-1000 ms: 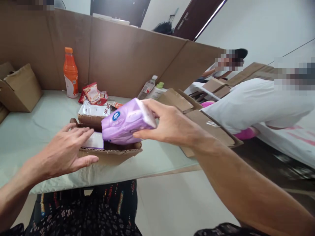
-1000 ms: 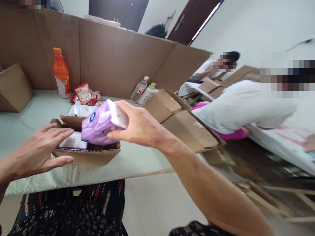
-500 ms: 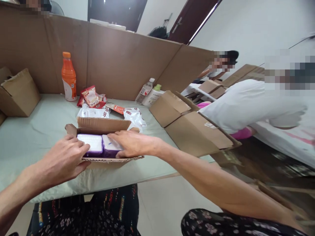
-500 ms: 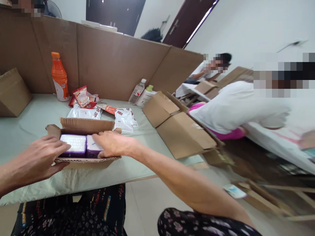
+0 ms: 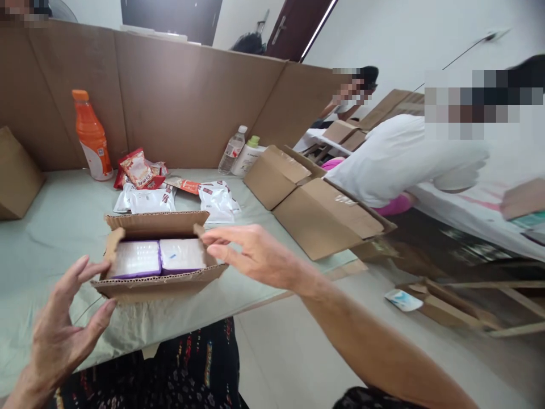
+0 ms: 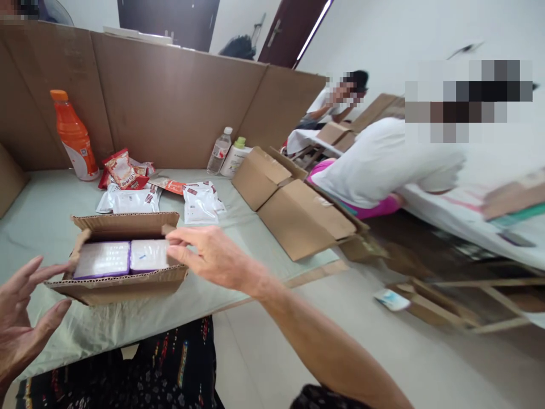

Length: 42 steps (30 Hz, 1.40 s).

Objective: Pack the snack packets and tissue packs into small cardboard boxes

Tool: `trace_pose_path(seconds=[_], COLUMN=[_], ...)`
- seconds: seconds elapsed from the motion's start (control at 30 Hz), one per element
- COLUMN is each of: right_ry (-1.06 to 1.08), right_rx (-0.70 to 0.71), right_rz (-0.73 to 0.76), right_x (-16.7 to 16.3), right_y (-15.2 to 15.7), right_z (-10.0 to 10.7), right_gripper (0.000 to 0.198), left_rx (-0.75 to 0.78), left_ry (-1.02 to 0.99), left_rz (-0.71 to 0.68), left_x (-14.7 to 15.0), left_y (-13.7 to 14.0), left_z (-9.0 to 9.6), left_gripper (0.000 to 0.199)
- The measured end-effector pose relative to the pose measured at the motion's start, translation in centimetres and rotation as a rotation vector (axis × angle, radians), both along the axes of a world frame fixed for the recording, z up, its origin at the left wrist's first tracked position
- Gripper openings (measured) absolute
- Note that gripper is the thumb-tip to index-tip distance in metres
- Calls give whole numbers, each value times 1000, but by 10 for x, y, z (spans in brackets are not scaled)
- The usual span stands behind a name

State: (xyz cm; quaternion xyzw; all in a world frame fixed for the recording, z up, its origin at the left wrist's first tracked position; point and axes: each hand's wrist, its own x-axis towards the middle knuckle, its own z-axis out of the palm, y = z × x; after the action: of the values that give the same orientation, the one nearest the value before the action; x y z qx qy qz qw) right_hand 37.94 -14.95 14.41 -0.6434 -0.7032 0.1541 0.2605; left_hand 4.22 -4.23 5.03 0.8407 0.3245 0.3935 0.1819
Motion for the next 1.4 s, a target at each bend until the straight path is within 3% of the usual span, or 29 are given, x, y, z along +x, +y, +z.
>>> trace_pose_path(seconds=[0.13, 0.27, 0.37, 0.5, 0.63, 0.83, 1.03, 1.17, 1.3, 1.4], right_ry=[48, 139, 84, 3, -154, -272, -201, -137, -92, -107], right_rx=[-11, 279, 427, 267, 157, 117, 187, 291, 266, 196], right_rz=[87, 25, -19, 198, 246, 285, 321, 311, 171, 60], right_x=[-8, 7, 20, 21, 17, 24, 23, 30, 50, 69], right_y=[-2, 2, 14, 21, 17, 37, 57, 31, -32, -80], right_z=[-17, -24, -31, -57, -80, -78, -83, -90, -92, -92], right_gripper=[38, 43, 61, 69, 79, 85, 79, 77, 88, 84], left_rx=[68, 146, 204, 238, 78, -106, -71, -56, -66, -58], left_ry=[41, 56, -9, -72, 62, -65, -70, -75, -25, 5], left_rz=[108, 285, 194, 129, 4, 20, 42, 34, -166, -312], left_x=[13, 25, 35, 36, 25, 31, 34, 43, 76, 116], left_y=[-1, 4, 10, 20, 36, 44, 37, 27, 14, 8], left_z=[3, 11, 18, 18, 4, -7, -5, -9, -17, -23], left_gripper=[63, 60, 71, 77, 52, 41, 46, 37, 34, 37])
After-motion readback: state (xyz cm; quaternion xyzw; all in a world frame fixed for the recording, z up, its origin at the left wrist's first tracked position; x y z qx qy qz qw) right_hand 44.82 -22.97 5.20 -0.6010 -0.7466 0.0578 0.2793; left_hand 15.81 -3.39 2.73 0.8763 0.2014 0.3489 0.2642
